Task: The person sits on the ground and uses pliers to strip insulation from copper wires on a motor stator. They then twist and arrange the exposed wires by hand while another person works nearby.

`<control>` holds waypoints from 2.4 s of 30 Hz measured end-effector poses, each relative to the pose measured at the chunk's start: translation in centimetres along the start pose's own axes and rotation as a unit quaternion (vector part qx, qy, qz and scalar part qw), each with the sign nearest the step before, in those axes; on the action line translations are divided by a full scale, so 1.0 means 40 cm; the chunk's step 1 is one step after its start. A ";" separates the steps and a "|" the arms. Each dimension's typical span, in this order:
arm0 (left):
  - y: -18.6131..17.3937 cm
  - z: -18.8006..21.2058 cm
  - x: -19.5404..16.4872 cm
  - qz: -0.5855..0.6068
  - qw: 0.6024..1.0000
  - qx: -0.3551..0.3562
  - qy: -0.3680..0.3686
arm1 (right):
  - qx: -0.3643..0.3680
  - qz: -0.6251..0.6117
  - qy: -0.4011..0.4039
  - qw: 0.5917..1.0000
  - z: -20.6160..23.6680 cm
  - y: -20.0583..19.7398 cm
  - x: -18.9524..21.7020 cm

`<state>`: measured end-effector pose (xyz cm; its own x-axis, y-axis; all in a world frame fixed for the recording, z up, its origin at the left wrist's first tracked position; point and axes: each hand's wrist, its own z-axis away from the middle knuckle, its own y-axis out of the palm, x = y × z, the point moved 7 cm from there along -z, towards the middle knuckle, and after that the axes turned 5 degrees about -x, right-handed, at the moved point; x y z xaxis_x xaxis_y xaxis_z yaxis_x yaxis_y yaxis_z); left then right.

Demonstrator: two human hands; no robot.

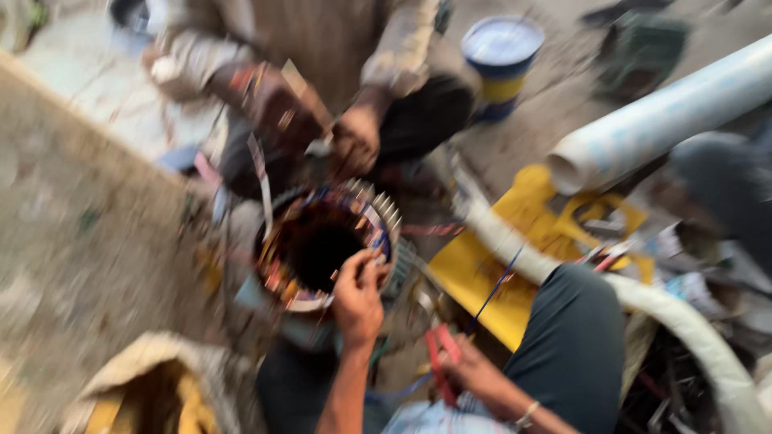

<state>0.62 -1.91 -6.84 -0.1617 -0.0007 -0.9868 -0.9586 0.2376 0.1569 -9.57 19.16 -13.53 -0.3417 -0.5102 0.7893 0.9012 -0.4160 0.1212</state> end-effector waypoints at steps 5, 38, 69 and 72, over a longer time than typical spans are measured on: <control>-0.016 0.012 0.003 -0.083 0.996 -0.014 -0.005 | 0.067 -0.027 0.005 0.997 0.043 0.016 0.075; -0.004 0.014 -0.018 -0.092 0.995 0.009 0.022 | 0.180 -0.152 0.033 0.971 0.011 0.118 0.181; 0.008 0.015 -0.013 -0.170 0.980 -0.096 0.042 | 0.189 -0.009 -0.071 0.979 0.157 0.080 0.299; 0.014 0.013 -0.001 -0.128 0.987 -0.092 0.016 | 0.144 -0.018 -0.003 0.989 0.119 0.030 0.220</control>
<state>0.21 -1.28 -6.73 0.0873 -0.0688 -0.9938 -0.9949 0.0449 -0.0905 -10.23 17.78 -3.58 -0.3745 -0.4941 0.7846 0.9272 -0.2026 0.3150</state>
